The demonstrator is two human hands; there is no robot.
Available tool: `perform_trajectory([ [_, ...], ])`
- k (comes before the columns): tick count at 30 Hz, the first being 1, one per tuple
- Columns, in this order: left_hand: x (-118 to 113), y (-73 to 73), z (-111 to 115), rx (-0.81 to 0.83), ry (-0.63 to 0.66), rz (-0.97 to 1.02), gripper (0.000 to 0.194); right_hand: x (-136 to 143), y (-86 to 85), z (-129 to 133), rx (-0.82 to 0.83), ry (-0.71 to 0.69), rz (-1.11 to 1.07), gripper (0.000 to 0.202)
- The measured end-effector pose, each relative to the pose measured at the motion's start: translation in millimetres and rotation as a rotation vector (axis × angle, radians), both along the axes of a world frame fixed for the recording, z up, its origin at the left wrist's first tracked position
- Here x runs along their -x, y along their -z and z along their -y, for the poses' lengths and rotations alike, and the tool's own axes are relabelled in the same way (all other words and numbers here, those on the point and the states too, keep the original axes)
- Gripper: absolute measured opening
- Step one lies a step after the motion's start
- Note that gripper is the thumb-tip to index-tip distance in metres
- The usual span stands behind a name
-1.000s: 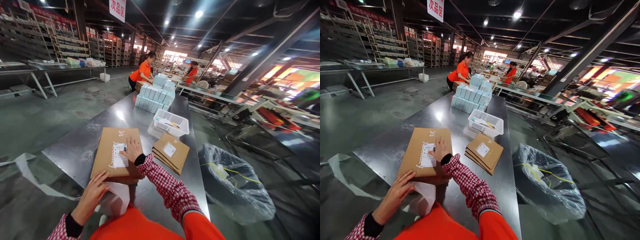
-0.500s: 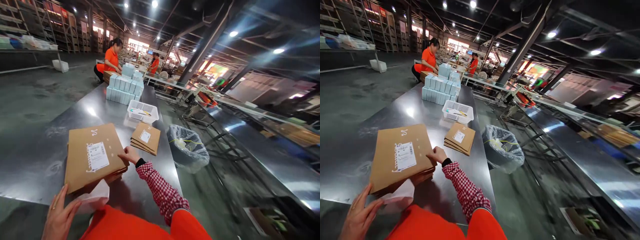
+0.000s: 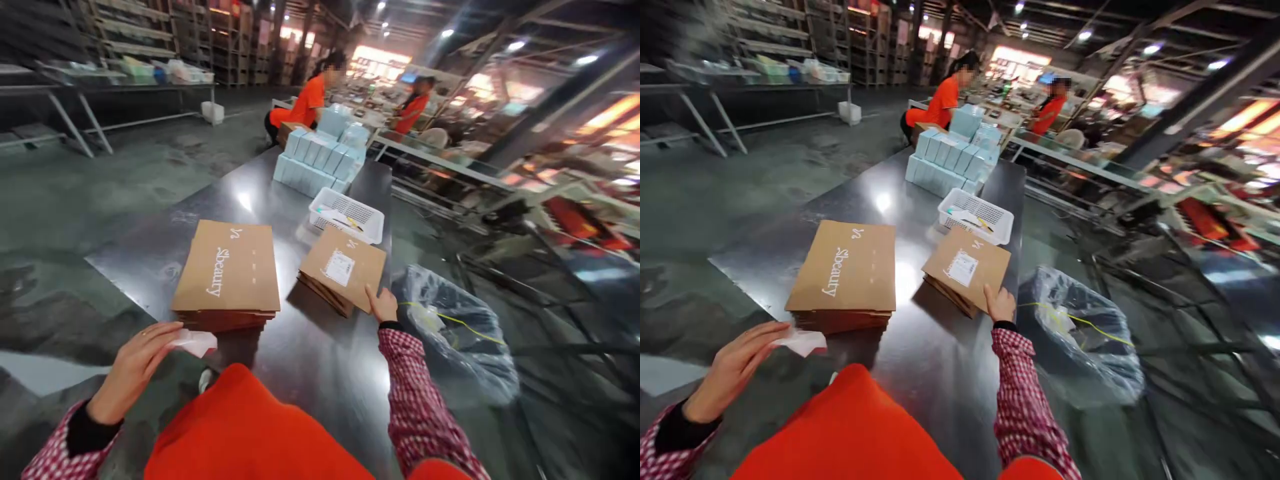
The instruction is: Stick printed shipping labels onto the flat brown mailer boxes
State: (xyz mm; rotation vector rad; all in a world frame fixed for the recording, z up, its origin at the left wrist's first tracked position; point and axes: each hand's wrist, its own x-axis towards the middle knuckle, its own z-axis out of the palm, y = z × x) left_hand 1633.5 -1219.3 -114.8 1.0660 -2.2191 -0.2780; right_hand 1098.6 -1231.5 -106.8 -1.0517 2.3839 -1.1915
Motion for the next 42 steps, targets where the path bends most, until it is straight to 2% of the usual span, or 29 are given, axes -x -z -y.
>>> perform_trajectory([
  [1,3,-10.7,-5,-0.022,-0.007,-0.006,0.028,-22,2.0,5,0.033,-0.121,0.023,0.079],
  [2,5,-20.7,-10,-0.041,-0.012,-0.013,0.027,-53,4.1,8,0.069,-0.314,0.083,0.083],
  [3,7,-30.1,-15,-0.058,-0.020,-0.024,0.026,-89,5.9,9,0.119,-0.594,0.192,0.085],
  [5,8,-46.8,-27,-0.082,-0.046,-0.056,0.024,-169,9.3,6,0.015,-1.307,0.418,0.095],
  [6,7,-54.1,-33,-0.091,-0.059,-0.077,0.023,-207,11.3,4,-0.022,-1.507,0.495,0.105],
  [7,7,-60.7,-39,-0.103,-0.070,-0.101,0.022,-239,13.7,3,-0.071,-1.636,0.573,0.112],
  [9,4,-71.6,-50,-0.120,-0.075,-0.153,0.020,-284,18.9,6,-0.191,-1.763,0.766,0.127],
  [11,1,-80.5,-60,-0.120,-0.058,-0.204,0.021,-308,22.4,17,-0.284,-1.842,0.964,0.131],
  [13,-3,-89.6,-68,-0.097,-0.017,-0.246,0.022,-323,20.9,31,-0.295,-1.934,1.124,0.122],
  [15,-7,-100.4,-73,-0.073,0.031,-0.279,0.025,-340,13.8,41,-0.310,-2.058,1.203,0.104],
  [18,-21,-116.5,-75,-0.043,0.048,-0.323,0.026,-368,-2.3,43,-0.547,-2.261,1.174,0.077],
  [20,-40,-120.6,-74,-0.013,-0.010,-0.344,0.024,-378,-10.8,37,-0.628,-2.218,1.154,0.059],
  [21,-52,-118.9,-73,-0.006,-0.078,-0.338,0.023,-379,-13.4,33,-0.583,-2.130,1.173,0.053],
  [24,-91,-97.8,-69,-0.099,-0.388,-0.191,0.025,-366,-14.4,22,-0.244,-1.768,1.176,0.044],
  [26,-106,-77.1,-67,-0.232,-0.557,-0.059,0.038,-355,-11.4,17,0.005,-1.523,1.038,0.038],
  [27,-106,-68.2,-66,-0.290,-0.591,-0.033,0.046,-351,-9.5,14,0.100,-1.417,0.929,0.034],
  [29,-91,-58.1,-63,-0.319,-0.574,-0.099,0.057,-346,-5.8,7,0.235,-1.261,0.722,0.026],
  [30,-77,-57.4,-62,-0.300,-0.549,-0.168,0.062,-346,-4.1,4,0.274,-1.229,0.648,0.023],
  [33,-31,-66.3,-51,-0.203,-0.501,-0.240,0.073,-350,1.4,-8,0.354,-1.213,0.543,0.018],
  [34,-18,-69.6,-45,-0.204,-0.481,-0.229,0.071,-351,3.7,-12,0.368,-1.211,0.521,0.017],
  [36,-1,-71.9,-35,-0.191,-0.453,-0.208,0.052,-352,8.9,-18,0.370,-1.185,0.482,0.018],
  [39,5,-66.0,-26,-0.152,-0.418,-0.215,0.028,-345,11.1,-23,0.358,-1.154,0.509,0.023],
  [42,8,-60.9,-29,-0.210,-0.328,-0.210,0.025,-329,-1.5,-18,0.417,-1.156,0.475,0.057],
])
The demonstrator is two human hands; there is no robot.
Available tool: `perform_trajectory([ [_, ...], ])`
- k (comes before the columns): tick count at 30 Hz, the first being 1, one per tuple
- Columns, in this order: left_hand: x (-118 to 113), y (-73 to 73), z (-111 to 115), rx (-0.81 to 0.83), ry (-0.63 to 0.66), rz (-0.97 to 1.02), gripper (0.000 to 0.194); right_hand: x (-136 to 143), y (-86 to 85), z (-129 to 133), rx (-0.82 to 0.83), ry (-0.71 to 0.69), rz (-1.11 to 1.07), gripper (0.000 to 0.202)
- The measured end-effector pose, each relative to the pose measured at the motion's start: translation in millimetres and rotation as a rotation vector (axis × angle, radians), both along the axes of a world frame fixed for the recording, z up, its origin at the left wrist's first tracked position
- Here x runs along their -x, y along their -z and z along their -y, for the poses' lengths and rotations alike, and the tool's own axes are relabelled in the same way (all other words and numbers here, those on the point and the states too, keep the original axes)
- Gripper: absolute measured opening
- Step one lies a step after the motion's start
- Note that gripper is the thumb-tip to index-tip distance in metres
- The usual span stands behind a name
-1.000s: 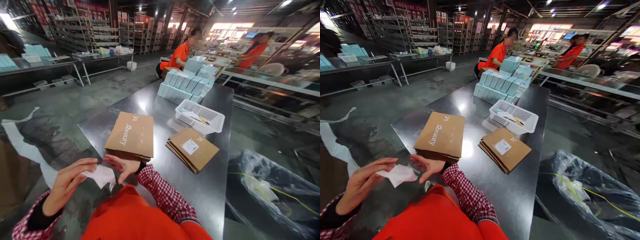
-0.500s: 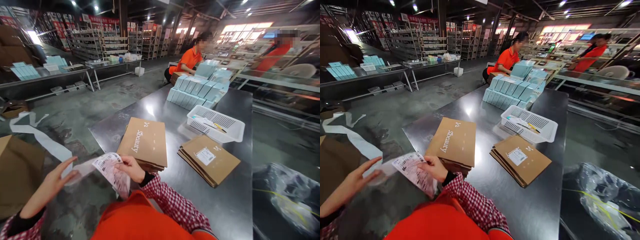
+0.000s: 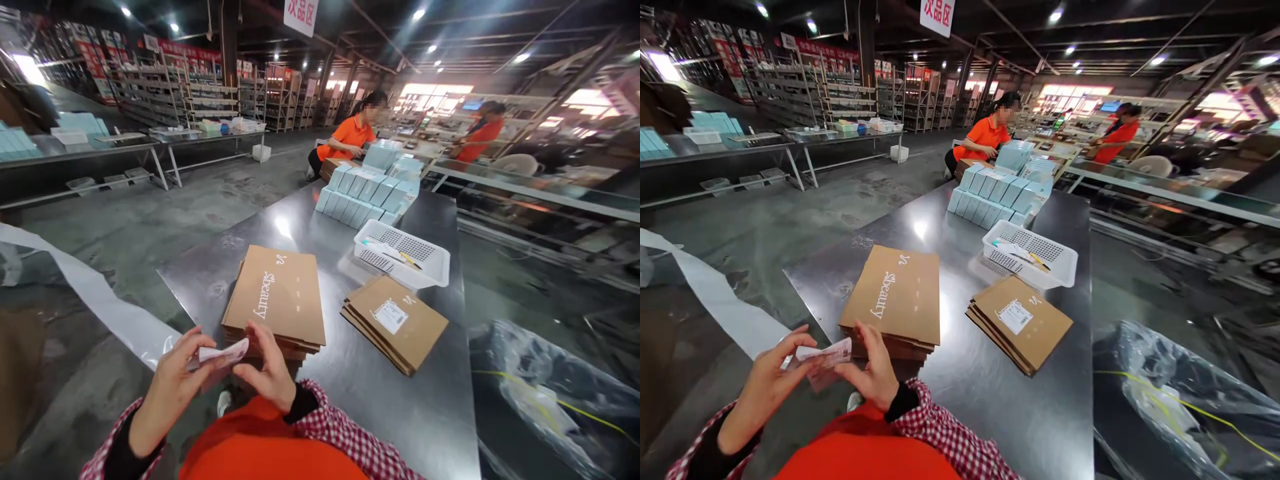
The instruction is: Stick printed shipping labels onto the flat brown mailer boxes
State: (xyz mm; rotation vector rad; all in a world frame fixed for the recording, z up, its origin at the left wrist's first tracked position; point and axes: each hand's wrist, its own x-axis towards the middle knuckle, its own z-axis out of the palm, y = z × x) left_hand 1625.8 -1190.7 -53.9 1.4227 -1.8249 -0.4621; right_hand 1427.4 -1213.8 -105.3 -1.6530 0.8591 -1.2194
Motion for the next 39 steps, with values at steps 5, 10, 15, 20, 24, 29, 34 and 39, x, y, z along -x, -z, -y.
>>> perform_trajectory([
  [5,16,2.6,-6,-0.148,0.150,-0.004,0.022,20,-23.3,6,0.109,-0.104,-0.082,0.016],
  [10,24,19.9,3,-0.066,0.078,0.043,0.034,21,-12.2,1,0.060,0.132,-0.123,0.019],
  [15,-2,42.8,20,-0.058,0.349,0.145,0.033,64,-25.6,51,-0.015,0.595,-0.015,0.025],
  [20,-28,61.9,30,0.123,0.437,0.393,0.029,113,-37.5,127,-0.110,0.634,-0.089,0.032],
  [24,-20,73.2,43,0.249,0.513,0.435,0.023,98,-18.5,154,-0.258,0.321,-0.437,0.047],
  [29,-6,89.0,66,0.299,0.519,0.405,0.020,63,-0.4,160,-0.205,0.293,-0.836,0.048],
  [34,-6,103.0,72,0.206,0.500,0.350,0.025,59,-2.1,151,-0.121,0.308,-1.052,0.066],
  [39,-8,113.6,70,0.174,0.467,0.314,0.025,43,10.3,132,0.046,0.320,-1.005,0.069],
])
